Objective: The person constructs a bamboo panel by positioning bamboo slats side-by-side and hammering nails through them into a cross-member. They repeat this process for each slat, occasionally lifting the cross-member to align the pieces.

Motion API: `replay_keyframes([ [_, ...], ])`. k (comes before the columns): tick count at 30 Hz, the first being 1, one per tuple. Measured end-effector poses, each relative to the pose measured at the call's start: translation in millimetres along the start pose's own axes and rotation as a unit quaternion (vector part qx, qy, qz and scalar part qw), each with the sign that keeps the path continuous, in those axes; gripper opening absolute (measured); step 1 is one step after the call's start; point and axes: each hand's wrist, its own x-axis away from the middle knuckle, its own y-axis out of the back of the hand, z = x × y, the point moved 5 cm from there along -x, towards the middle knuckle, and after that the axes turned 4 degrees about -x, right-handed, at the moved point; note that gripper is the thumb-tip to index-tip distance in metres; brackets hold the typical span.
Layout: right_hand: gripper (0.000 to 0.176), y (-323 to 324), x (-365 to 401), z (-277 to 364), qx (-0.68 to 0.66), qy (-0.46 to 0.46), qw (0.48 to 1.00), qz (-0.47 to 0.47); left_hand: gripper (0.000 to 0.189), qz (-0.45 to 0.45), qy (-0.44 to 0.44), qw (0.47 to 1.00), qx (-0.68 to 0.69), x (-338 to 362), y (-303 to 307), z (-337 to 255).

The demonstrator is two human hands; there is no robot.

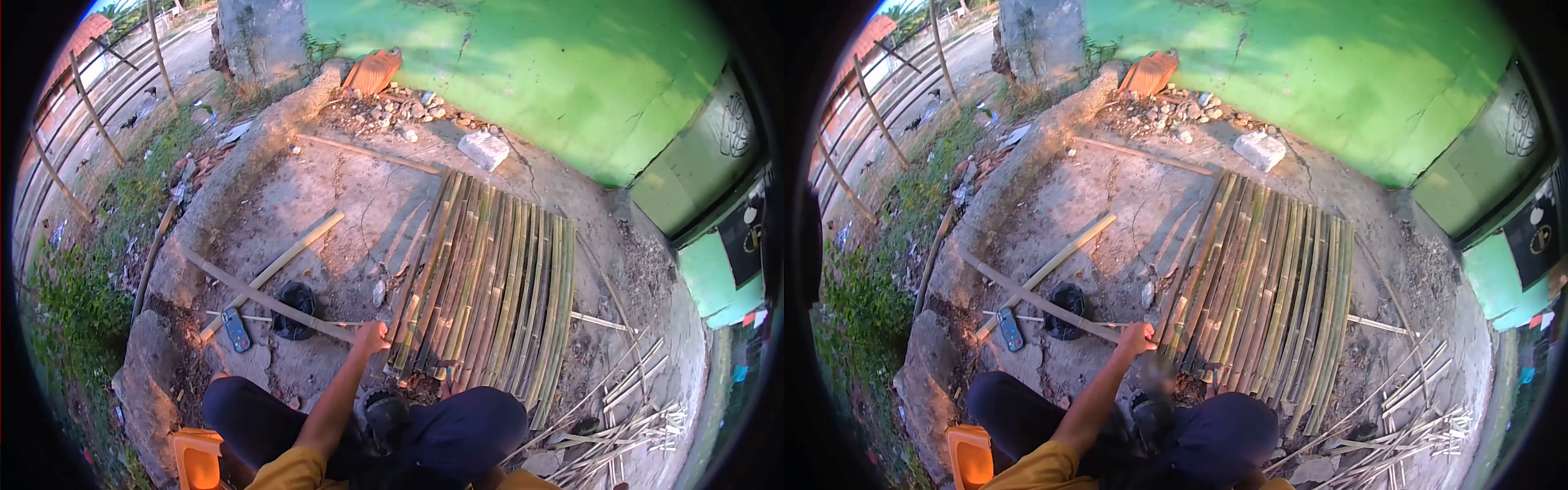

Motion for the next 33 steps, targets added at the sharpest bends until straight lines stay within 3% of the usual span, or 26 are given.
replay_keyframes([
  [2, 0.034, -1.9, 0.0, 8.7, -0.001, 0.009, 1.000, 0.002, 0.040, -0.057, 0.032, 0.994, 0.083, 6.5, -4.4, 4.2],
  [5, 0.034, -5.7, -1.1, 8.7, 0.001, 0.005, 1.000, 0.008, 0.040, -0.100, 0.011, 0.991, 0.085, 18.1, 5.2, -8.1],
  [9, 0.034, -11.9, -9.6, 16.4, 0.004, 0.000, 1.000, 0.010, 0.043, -0.081, 0.020, 0.987, 0.139, 15.6, 1.9, -0.1],
  [16, 0.033, -16.1, -16.7, 22.2, 0.013, 0.006, 1.000, 0.020, 0.044, -0.111, 0.028, 0.985, 0.128, 18.6, 2.6, -3.4],
  [21, 0.033, -16.1, -18.6, 25.0, 0.019, 0.025, 0.999, 0.024, 0.044, -0.097, 0.023, 0.994, 0.052, 17.0, 7.6, -7.7],
  [23, 0.033, -14.4, -18.4, 25.5, 0.023, 0.043, 0.999, 0.023, 0.043, -0.063, 0.029, 0.994, 0.083, 10.6, 2.2, -4.3],
  [25, 0.032, -11.8, -18.6, 26.6, 0.031, 0.062, 0.997, 0.026, 0.046, -0.061, -0.058, 0.996, -0.035, -6.1, 10.8, -3.2],
  [27, 0.032, -6.4, -20.7, 26.5, 0.038, 0.077, 0.996, 0.020, 0.053, -0.041, -0.106, 0.992, -0.060, -40.6, 58.9, 0.3],
  [29, 0.032, -3.9, -25.7, 26.5, 0.046, 0.089, 0.995, 0.016, 0.038, 0.156, 0.089, 0.974, -0.141, -60.7, 182.8, -18.3],
  [30, 0.032, -2.1, -25.9, 25.6, 0.047, 0.091, 0.995, 0.015, 0.029, 0.050, 0.081, 0.965, -0.244, -54.4, 251.3, -29.8],
  [31, 0.032, -0.1, -25.6, 25.8, 0.051, 0.094, 0.994, 0.014, 0.026, -0.004, 0.137, 0.942, -0.306, -88.4, 290.1, 6.9],
  [32, 0.032, 0.7, -25.8, 25.3, 0.055, 0.097, 0.994, 0.015, 0.027, 0.008, 0.213, 0.920, -0.330, -73.9, 352.0, 2.7],
  [33, 0.032, 1.7, -26.7, 25.6, 0.057, 0.098, 0.993, 0.014, 0.026, 0.154, 0.342, 0.858, -0.349, -93.5, 384.7, 44.3],
])
